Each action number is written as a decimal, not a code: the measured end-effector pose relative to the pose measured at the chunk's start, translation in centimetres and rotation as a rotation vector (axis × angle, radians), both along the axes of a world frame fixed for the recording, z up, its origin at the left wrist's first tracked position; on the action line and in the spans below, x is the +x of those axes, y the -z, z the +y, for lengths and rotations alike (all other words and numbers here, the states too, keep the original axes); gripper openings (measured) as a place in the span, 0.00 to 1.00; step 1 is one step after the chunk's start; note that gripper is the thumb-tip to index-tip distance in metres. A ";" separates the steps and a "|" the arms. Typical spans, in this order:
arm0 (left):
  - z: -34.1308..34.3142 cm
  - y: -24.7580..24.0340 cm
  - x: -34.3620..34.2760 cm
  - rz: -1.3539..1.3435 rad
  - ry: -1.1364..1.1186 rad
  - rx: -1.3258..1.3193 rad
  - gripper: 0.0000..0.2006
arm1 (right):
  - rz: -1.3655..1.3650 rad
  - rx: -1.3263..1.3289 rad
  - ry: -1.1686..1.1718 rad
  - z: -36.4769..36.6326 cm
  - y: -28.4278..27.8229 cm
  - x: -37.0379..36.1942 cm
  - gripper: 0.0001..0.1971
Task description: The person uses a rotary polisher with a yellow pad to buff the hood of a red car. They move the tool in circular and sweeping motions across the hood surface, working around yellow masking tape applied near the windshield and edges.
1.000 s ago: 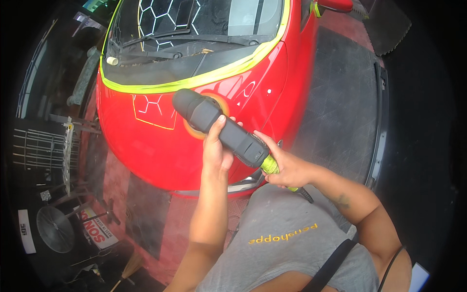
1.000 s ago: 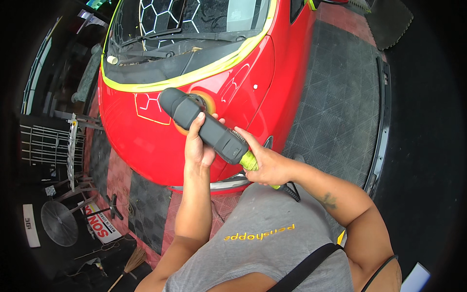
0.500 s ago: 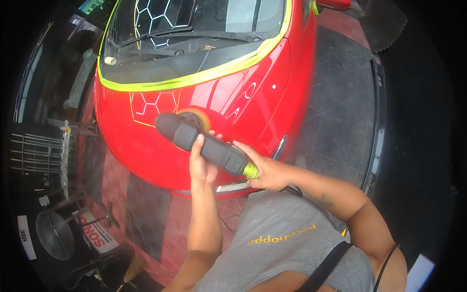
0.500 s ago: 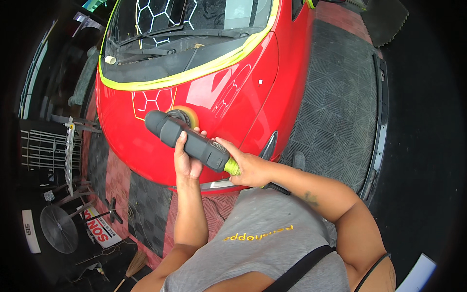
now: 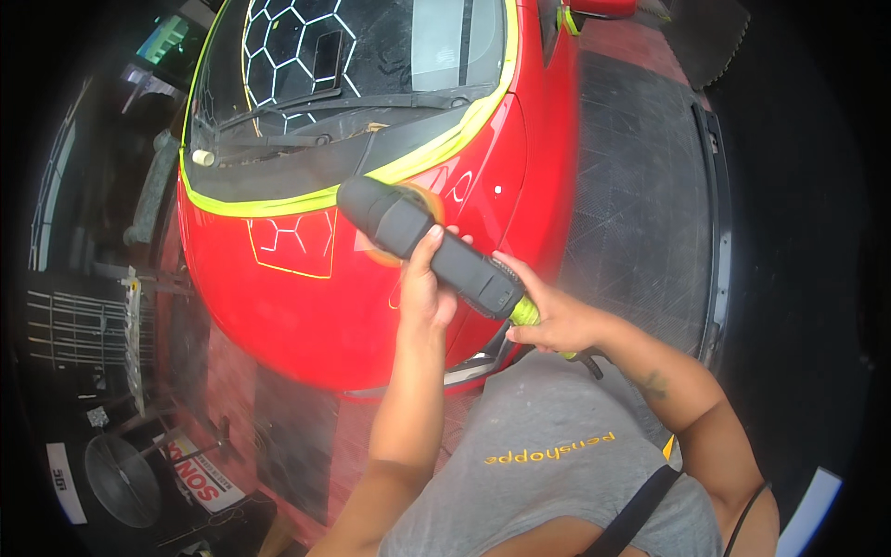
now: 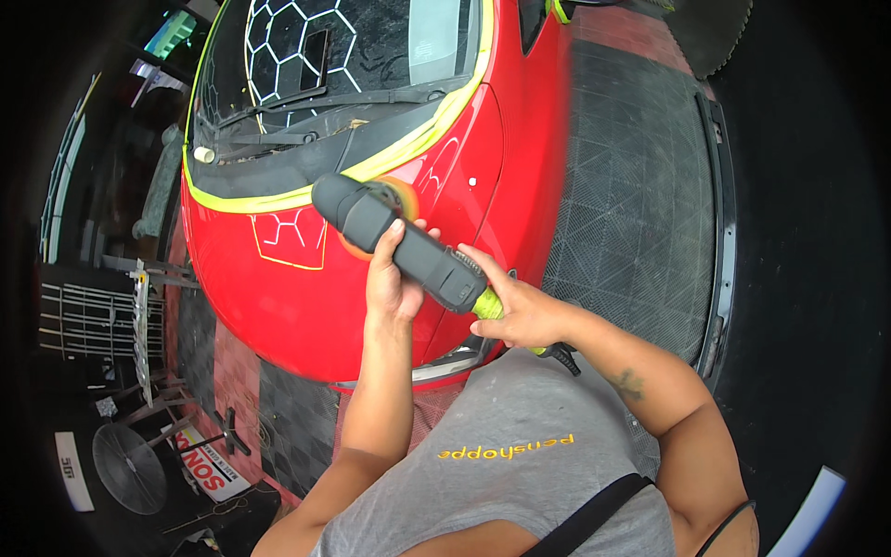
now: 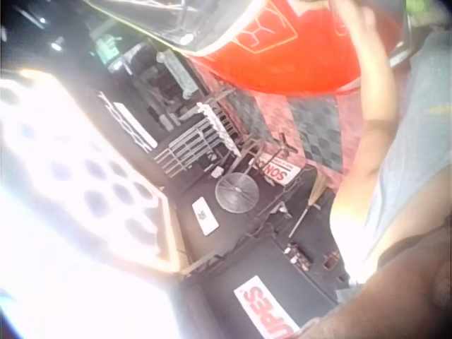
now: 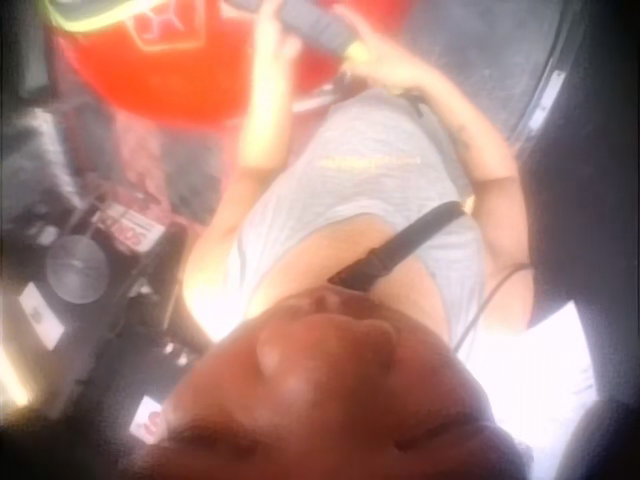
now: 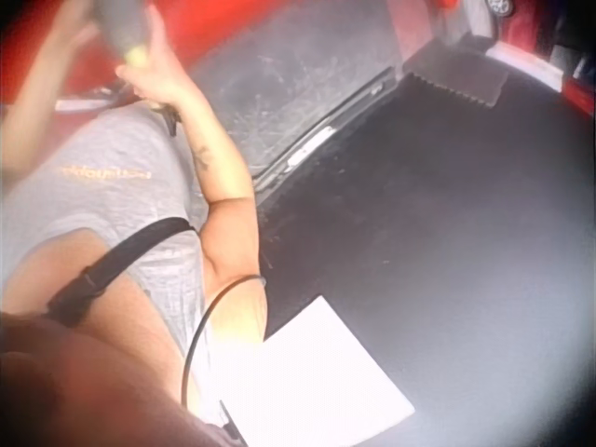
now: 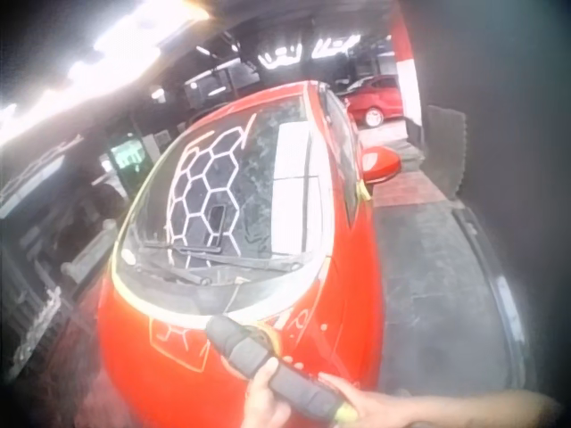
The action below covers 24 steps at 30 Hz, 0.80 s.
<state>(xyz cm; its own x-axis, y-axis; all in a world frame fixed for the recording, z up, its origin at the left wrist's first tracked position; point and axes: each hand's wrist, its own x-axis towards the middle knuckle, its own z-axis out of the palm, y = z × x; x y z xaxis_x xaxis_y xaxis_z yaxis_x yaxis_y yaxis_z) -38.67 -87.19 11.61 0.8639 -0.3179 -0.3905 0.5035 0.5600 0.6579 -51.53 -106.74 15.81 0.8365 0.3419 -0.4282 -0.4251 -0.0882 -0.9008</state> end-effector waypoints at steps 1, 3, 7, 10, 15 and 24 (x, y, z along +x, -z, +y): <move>0.3 -0.1 -0.2 0.013 -0.009 0.019 0.19 | 0.013 0.028 -0.013 0.1 0.1 0.1 0.57; 1.2 -0.4 -0.4 0.037 -0.035 0.056 0.19 | 0.036 0.069 -0.038 0.4 0.4 0.4 0.57; 3.0 0.0 -0.5 0.025 -0.059 0.081 0.20 | 0.027 0.093 -0.074 1.5 0.9 0.8 0.58; 4.0 0.1 -0.4 0.008 -0.049 0.064 0.20 | 0.016 0.081 -0.089 2.4 1.0 1.1 0.58; 7.0 0.8 -1.1 0.009 -0.081 0.058 0.20 | 0.084 0.097 -0.164 4.6 0.6 2.0 0.59; 14.9 2.4 -0.1 -0.012 -0.144 -0.004 0.22 | -0.608 0.021 -0.115 12.9 8.8 4.5 0.57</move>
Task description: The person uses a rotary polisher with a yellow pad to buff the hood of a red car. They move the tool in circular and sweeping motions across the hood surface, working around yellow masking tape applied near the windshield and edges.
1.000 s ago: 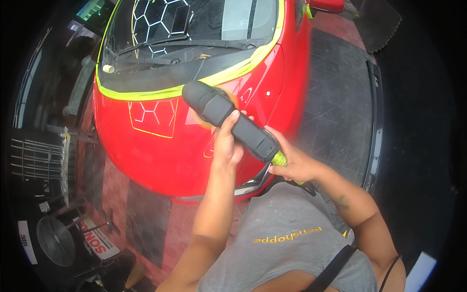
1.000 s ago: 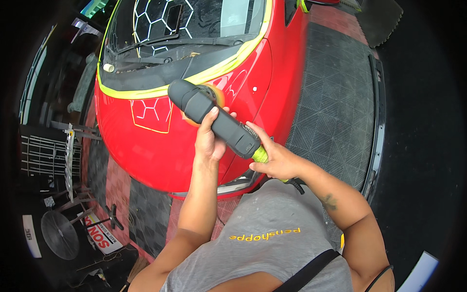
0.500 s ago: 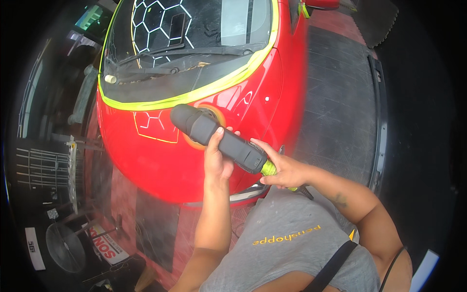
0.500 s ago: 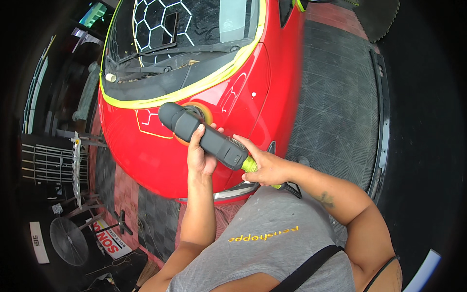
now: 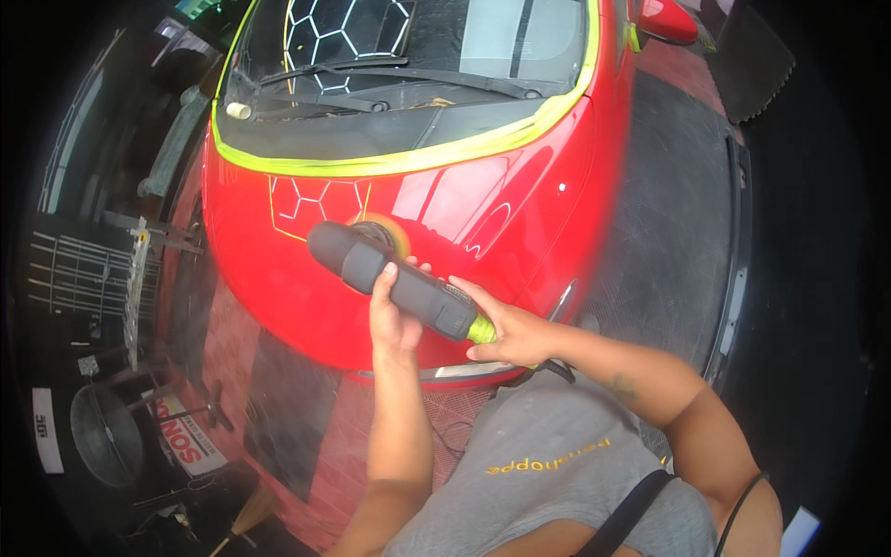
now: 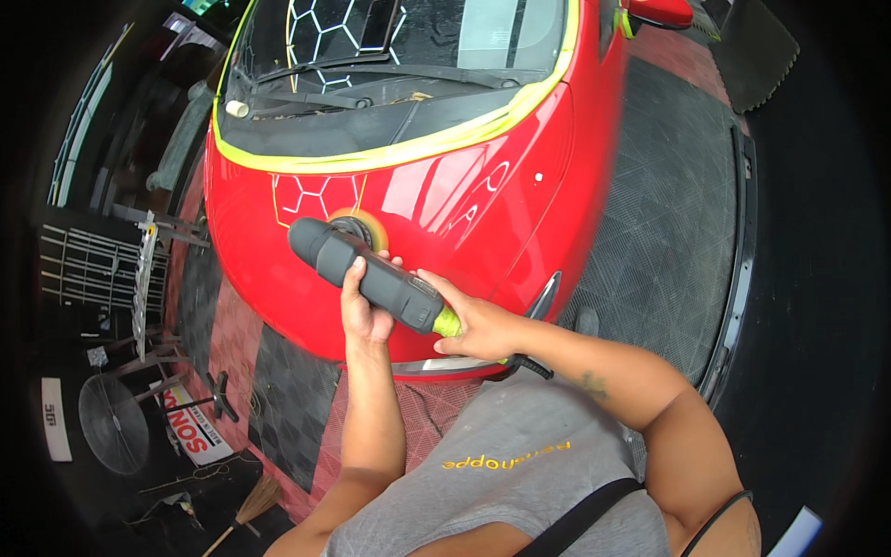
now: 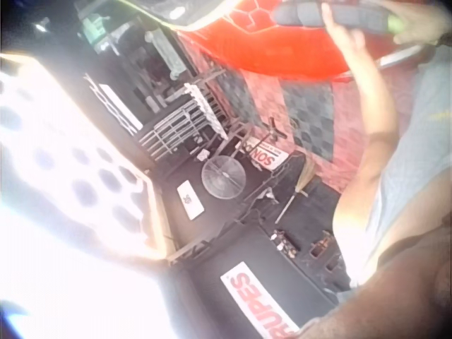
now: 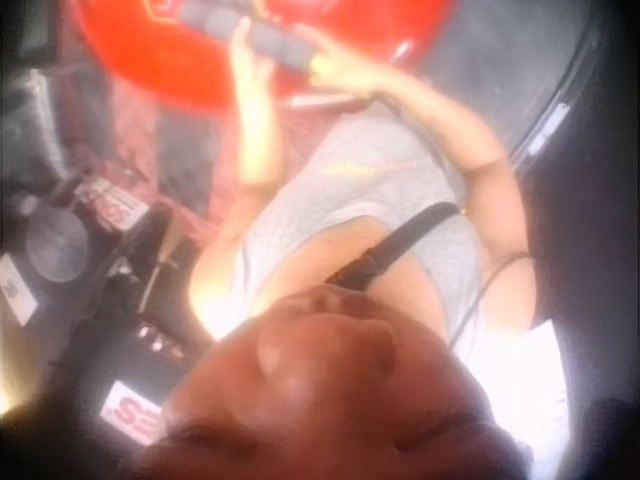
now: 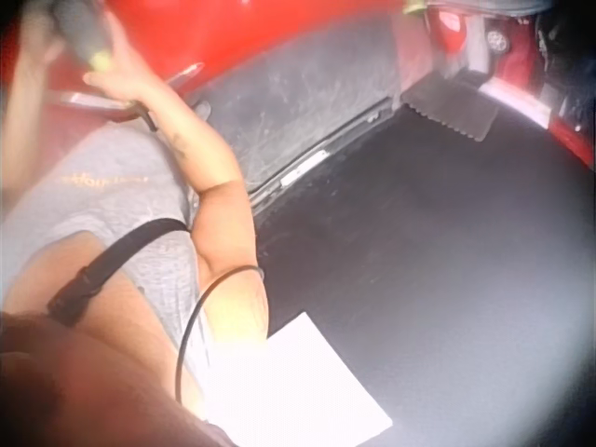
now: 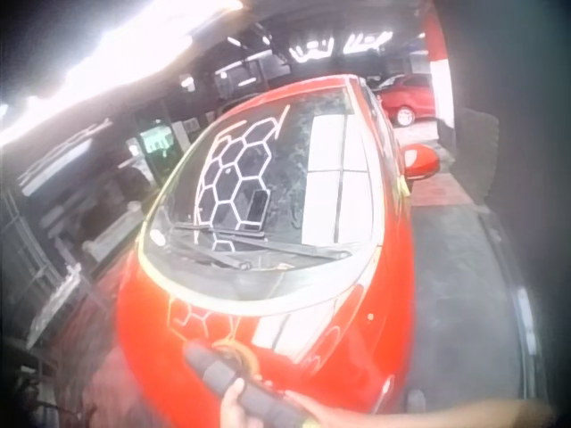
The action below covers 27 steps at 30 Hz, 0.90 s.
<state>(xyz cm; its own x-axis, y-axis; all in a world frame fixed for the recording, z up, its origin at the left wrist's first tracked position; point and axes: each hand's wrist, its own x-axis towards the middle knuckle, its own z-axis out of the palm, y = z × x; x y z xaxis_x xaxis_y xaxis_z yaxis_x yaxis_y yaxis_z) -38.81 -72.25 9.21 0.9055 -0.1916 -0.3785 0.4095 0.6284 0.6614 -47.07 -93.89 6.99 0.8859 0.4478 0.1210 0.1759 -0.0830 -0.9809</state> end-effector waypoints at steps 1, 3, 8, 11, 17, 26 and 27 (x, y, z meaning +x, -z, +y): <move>0.3 0.0 0.3 -0.006 -0.005 -0.008 0.21 | 0.057 0.001 -0.002 0.3 -0.4 0.2 0.57; 0.7 0.1 1.2 -0.018 -0.012 -0.024 0.21 | 0.259 0.004 -0.021 0.0 -3.5 0.5 0.58; -5.1 -0.2 2.0 -0.016 0.140 -0.030 0.20 | 0.551 0.047 0.136 -3.2 -7.0 -2.4 0.57; -9.7 -0.9 2.0 -0.098 0.246 -0.009 0.19 | 0.618 -0.030 0.302 -4.6 -8.2 -4.5 0.56; -9.4 -0.4 1.7 -0.115 0.303 0.008 0.17 | 0.571 0.069 0.397 -2.4 -6.2 -6.5 0.55; 2.2 2.0 -4.3 0.047 0.149 -0.043 0.22 | 0.389 -0.094 0.126 2.9 -2.9 -7.8 0.57; 2.4 1.9 -5.2 0.052 0.138 -0.012 0.23 | 0.340 -0.131 0.095 3.4 -3.1 -8.4 0.57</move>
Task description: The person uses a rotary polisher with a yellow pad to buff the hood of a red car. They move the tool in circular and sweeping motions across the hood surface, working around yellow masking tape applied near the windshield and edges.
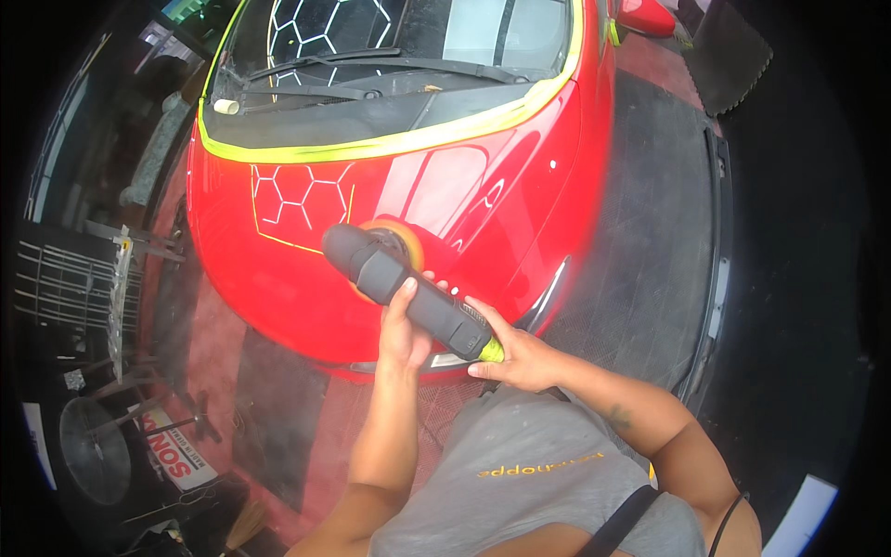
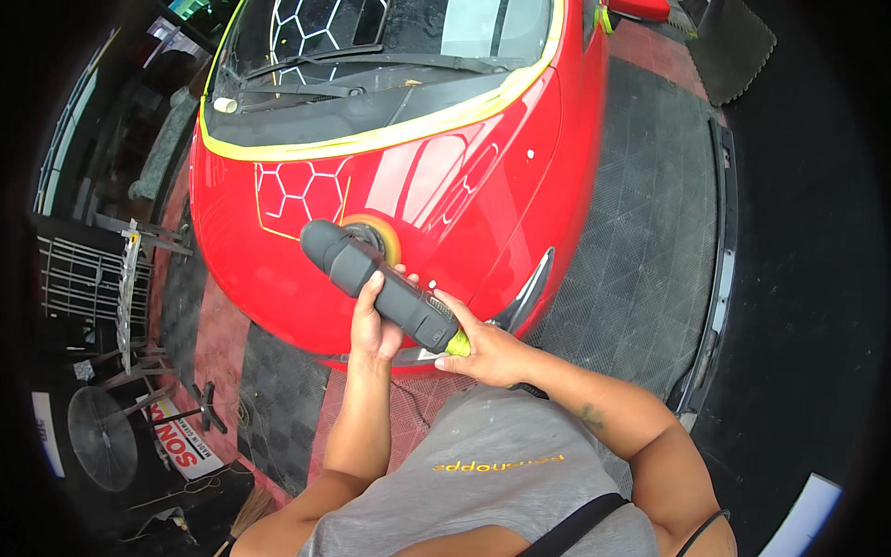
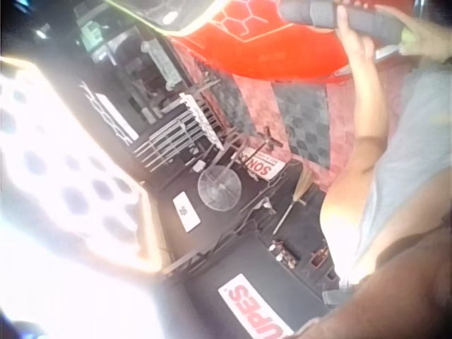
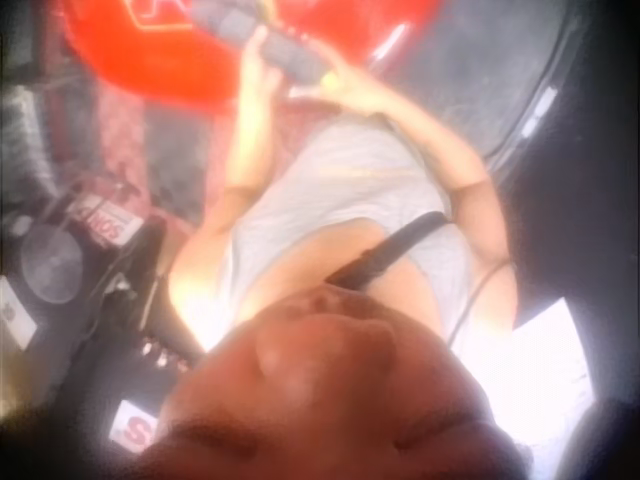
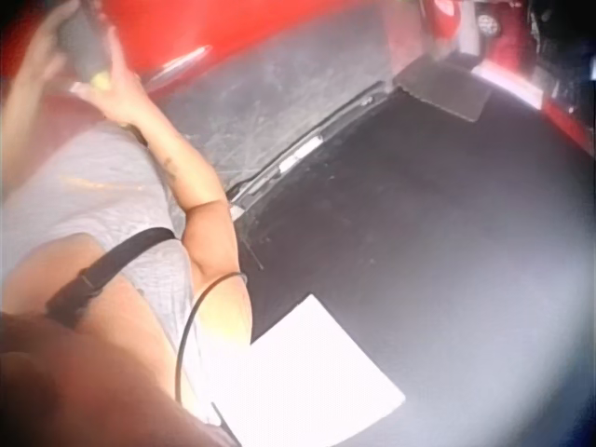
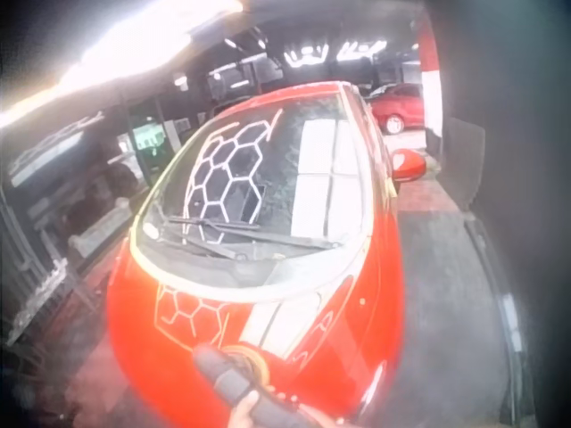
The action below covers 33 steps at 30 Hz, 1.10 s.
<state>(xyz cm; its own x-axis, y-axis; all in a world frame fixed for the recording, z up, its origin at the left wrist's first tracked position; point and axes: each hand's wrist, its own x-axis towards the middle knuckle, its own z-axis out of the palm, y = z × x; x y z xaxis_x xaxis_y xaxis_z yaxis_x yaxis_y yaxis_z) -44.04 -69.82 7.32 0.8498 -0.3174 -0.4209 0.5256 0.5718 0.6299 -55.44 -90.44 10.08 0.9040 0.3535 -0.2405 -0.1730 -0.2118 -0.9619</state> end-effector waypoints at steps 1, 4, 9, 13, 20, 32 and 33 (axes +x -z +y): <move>0.0 -0.3 -0.9 0.003 -0.008 0.032 0.23 | 0.087 0.038 0.002 -0.2 -0.4 -0.5 0.57; -2.0 -1.0 -2.1 0.025 0.038 0.042 0.23 | 0.270 0.115 0.054 -2.2 -3.5 -2.0 0.57; -12.3 -2.3 0.0 0.037 0.215 -0.101 0.21 | 0.301 0.085 0.302 -7.5 -7.8 -4.4 0.55; -18.3 -3.1 2.7 -0.007 0.269 -0.191 0.17 | 0.224 -0.012 0.397 -10.1 -9.8 -3.5 0.54; -12.8 -2.5 -0.4 0.053 0.163 -0.127 0.17 | 0.263 0.061 0.269 -7.3 -8.1 -4.6 0.53; 6.1 3.1 -7.4 0.187 0.146 -0.023 0.23 | 0.008 -0.094 0.084 6.4 3.5 -9.4 0.54; 7.6 3.7 -7.9 0.177 0.160 -0.028 0.23 | 0.033 -0.103 0.084 7.8 4.0 -9.8 0.54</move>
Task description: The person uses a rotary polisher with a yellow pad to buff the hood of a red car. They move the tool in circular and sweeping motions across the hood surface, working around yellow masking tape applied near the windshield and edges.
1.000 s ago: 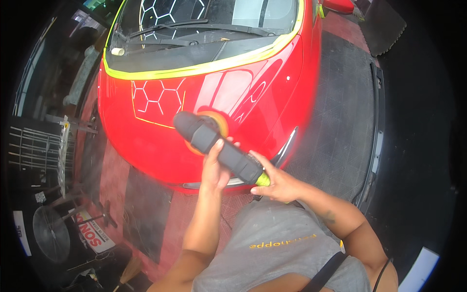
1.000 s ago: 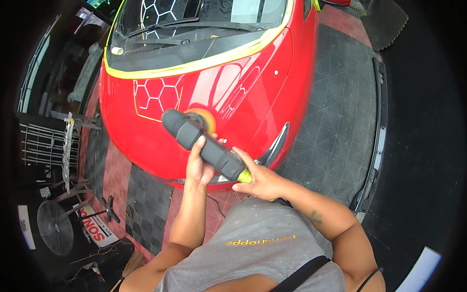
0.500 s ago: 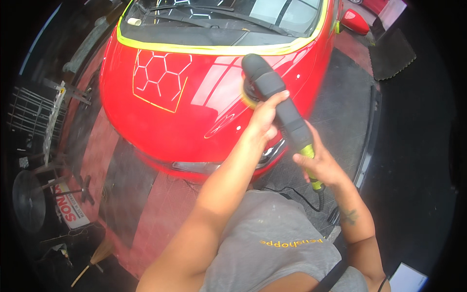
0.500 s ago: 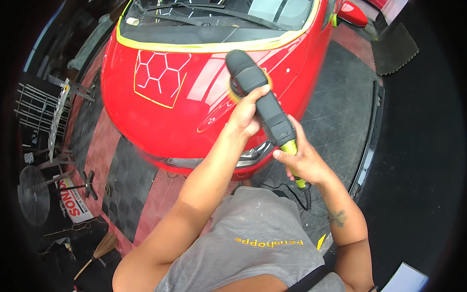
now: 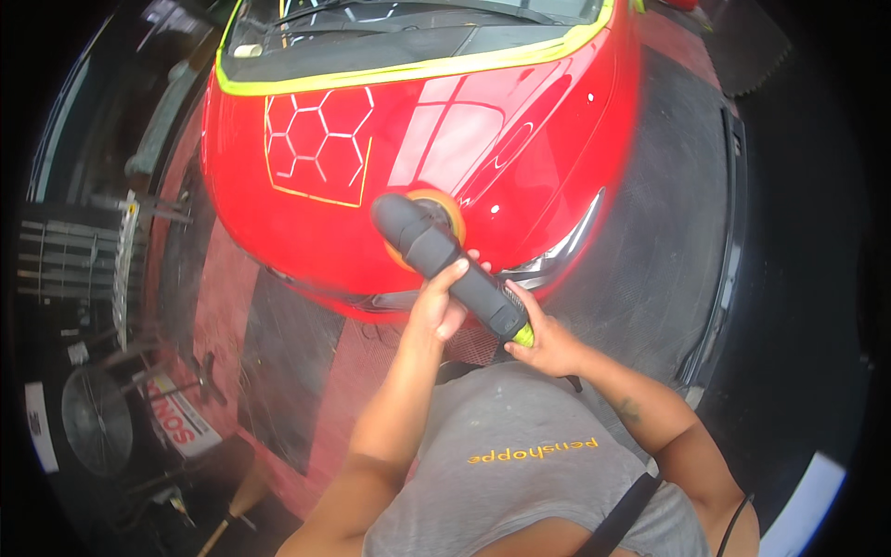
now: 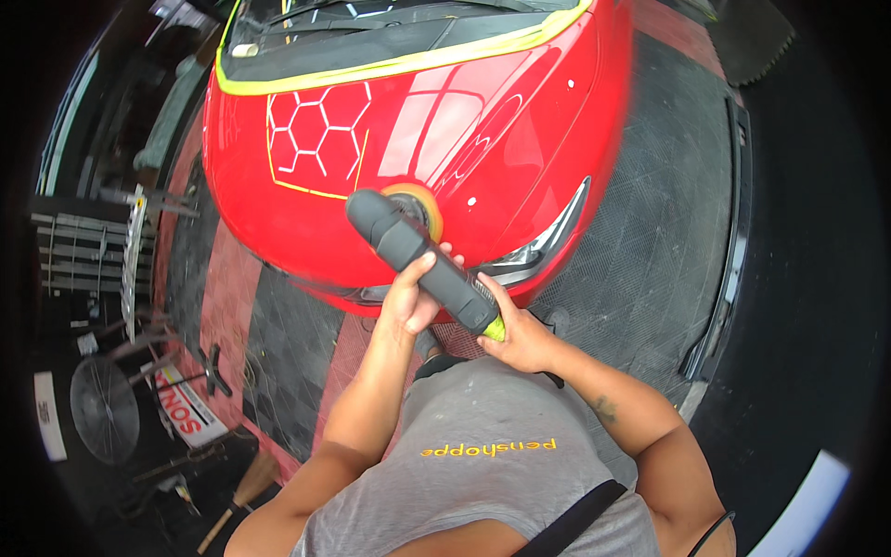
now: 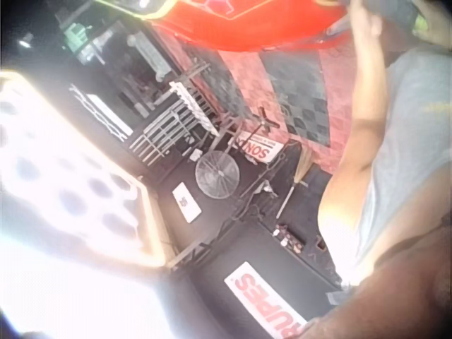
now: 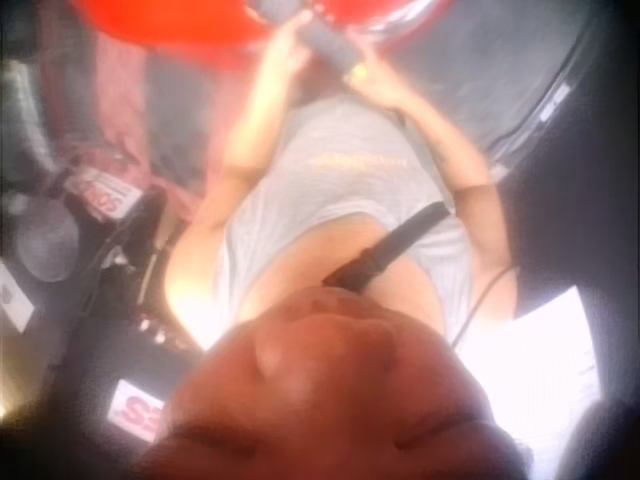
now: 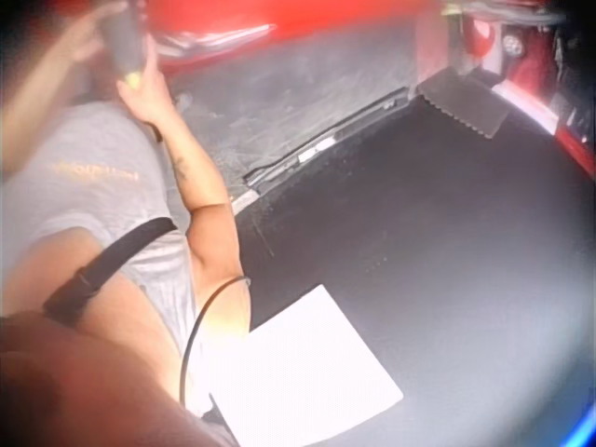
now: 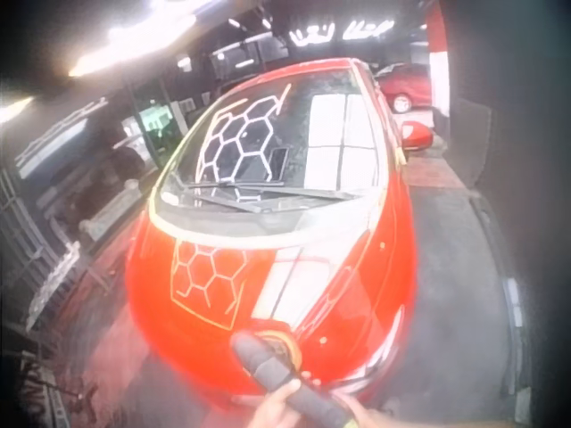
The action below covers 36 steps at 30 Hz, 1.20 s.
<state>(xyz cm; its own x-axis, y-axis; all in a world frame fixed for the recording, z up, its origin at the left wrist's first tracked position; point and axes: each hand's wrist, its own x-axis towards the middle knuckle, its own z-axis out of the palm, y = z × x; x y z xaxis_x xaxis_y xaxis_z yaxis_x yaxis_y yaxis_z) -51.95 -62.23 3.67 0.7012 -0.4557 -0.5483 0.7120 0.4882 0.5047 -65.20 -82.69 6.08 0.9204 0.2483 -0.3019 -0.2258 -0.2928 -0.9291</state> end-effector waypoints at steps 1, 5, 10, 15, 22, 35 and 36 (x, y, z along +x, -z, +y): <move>1.5 0.5 -0.3 -0.011 0.021 -0.012 0.24 | 0.024 -0.012 0.009 1.5 0.5 -0.4 0.54; 8.0 3.1 -0.4 -0.071 0.123 -0.044 0.26 | 0.028 -0.016 0.111 8.7 5.6 -1.8 0.55; 17.1 4.1 3.7 -0.111 0.232 -0.004 0.29 | -0.055 -0.019 0.273 20.2 8.4 -0.2 0.54; 20.9 3.6 9.0 -0.171 0.323 0.043 0.24 | -0.002 -0.130 0.350 26.4 7.8 3.5 0.55; 12.3 0.6 10.8 -0.308 0.535 0.110 0.23 | -0.040 -0.071 0.798 27.3 5.9 3.3 0.50; -3.6 -5.3 18.2 -0.390 0.635 0.137 0.21 | 0.024 0.063 0.999 15.6 -1.3 10.7 0.43; -3.6 -5.1 18.4 -0.400 0.613 0.129 0.22 | 0.018 0.045 0.988 15.4 -1.4 11.0 0.43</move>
<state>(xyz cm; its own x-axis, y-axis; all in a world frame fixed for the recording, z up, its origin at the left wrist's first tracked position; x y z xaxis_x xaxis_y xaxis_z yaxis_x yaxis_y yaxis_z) -33.53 -65.80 8.77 0.4992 -0.7785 -0.3804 0.5878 -0.0183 0.8088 -54.17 -67.30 7.52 0.7158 -0.6170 -0.3270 -0.3637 0.0704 -0.9289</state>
